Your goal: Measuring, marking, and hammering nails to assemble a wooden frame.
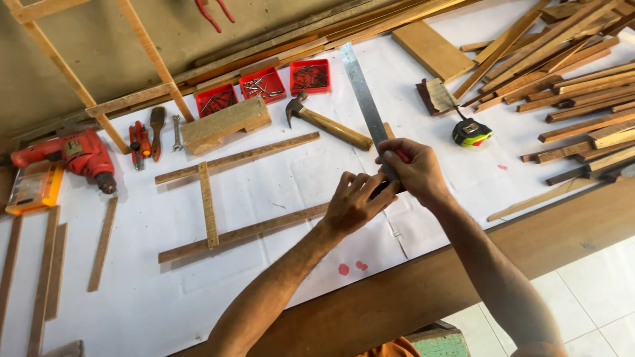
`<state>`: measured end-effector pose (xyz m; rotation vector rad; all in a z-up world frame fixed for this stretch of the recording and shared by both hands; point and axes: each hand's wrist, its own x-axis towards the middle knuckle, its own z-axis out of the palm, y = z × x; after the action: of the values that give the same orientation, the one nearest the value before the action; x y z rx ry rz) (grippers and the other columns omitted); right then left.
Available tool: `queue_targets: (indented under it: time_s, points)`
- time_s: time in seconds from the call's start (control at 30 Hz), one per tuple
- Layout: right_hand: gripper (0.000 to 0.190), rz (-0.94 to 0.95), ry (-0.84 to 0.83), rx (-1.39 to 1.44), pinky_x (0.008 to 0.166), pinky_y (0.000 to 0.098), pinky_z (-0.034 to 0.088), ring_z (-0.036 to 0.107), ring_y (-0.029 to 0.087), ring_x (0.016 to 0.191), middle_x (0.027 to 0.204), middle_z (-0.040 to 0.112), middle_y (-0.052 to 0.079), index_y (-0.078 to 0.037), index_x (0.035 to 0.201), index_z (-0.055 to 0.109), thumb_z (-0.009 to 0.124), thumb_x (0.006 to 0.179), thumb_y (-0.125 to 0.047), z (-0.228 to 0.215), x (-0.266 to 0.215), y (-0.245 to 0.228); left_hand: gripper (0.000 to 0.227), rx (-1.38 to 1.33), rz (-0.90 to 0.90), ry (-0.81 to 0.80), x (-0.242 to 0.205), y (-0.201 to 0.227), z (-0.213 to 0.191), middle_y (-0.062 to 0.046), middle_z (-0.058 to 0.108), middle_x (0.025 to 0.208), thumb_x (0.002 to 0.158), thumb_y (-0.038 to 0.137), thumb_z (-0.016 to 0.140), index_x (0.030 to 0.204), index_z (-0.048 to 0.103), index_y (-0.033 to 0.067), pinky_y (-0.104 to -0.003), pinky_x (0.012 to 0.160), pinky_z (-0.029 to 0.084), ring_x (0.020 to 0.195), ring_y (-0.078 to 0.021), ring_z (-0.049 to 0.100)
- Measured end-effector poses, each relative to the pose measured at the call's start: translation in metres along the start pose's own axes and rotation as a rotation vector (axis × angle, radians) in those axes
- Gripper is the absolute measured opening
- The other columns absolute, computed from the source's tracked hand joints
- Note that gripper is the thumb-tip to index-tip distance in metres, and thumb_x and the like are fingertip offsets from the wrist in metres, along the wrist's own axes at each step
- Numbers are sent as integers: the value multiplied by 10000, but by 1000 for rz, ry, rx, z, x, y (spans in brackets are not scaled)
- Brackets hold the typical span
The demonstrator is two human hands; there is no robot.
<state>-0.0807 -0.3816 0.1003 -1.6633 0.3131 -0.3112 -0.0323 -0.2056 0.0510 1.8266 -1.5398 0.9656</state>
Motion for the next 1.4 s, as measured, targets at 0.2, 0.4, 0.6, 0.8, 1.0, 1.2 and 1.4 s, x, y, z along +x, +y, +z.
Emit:
queue_targets:
  time_s: [0.2, 0.4, 0.6, 0.8, 1.0, 1.2, 1.4]
  points:
    - [180, 89, 80, -277, 524, 250, 531, 612, 87, 572, 791, 730, 75, -21, 1102, 743, 622, 1020, -126, -79, 34, 9, 428, -327, -124, -201, 30, 9, 54, -46, 671, 1132, 969, 397, 747, 1296, 662, 133, -419, 811, 481, 941, -222, 639]
    - [181, 164, 84, -443, 484, 266, 506, 618, 97, 505, 723, 727, 70, -47, 1068, 774, 666, 966, -149, -124, 57, 35, 567, -321, -126, -355, 31, -21, 100, -110, 673, 1208, 956, 590, 631, 1293, 662, 136, -478, 921, 475, 1127, -274, 614]
    - [209, 101, 60, -557, 507, 252, 565, 669, 88, 512, 749, 755, 57, -74, 1088, 761, 708, 938, -210, -129, 72, 66, 620, -250, -84, -456, 36, -45, 122, -112, 668, 1205, 875, 671, 665, 1135, 711, 110, -500, 999, 437, 1216, -298, 581]
    - [339, -64, 96, -862, 622, 342, 592, 732, 209, 716, 842, 763, 114, -41, 1040, 747, 859, 819, -273, -130, 81, 87, 595, -337, -162, -479, 34, -55, 136, -166, 636, 1233, 887, 645, 698, 1087, 719, 85, -520, 1044, 471, 1287, -357, 548]
    - [308, -189, 139, -951, 709, 363, 657, 752, 273, 877, 1034, 747, 156, -42, 1156, 672, 752, 931, -235, -135, 81, 126, 558, -317, -210, -492, 30, -59, 153, -220, 598, 1320, 899, 557, 712, 1135, 712, 51, -556, 1088, 465, 1366, -435, 492]
    - [319, -109, 15, -1055, 697, 366, 665, 753, 275, 875, 1106, 734, 140, -86, 1248, 632, 654, 1001, -288, -143, 78, 138, 595, -314, -308, -544, 29, -59, 168, -290, 544, 1349, 927, 498, 708, 1216, 663, -20, -559, 1060, 482, 1371, -497, 466]
    - [350, -186, 39, -1254, 822, 425, 630, 687, 308, 1070, 1139, 713, 158, -80, 1257, 623, 608, 1023, -341, -142, 69, 143, 549, -297, -352, -552, 31, -60, 175, -296, 488, 1404, 980, 462, 664, 1231, 642, -26, -555, 1098, 467, 1408, -526, 412]
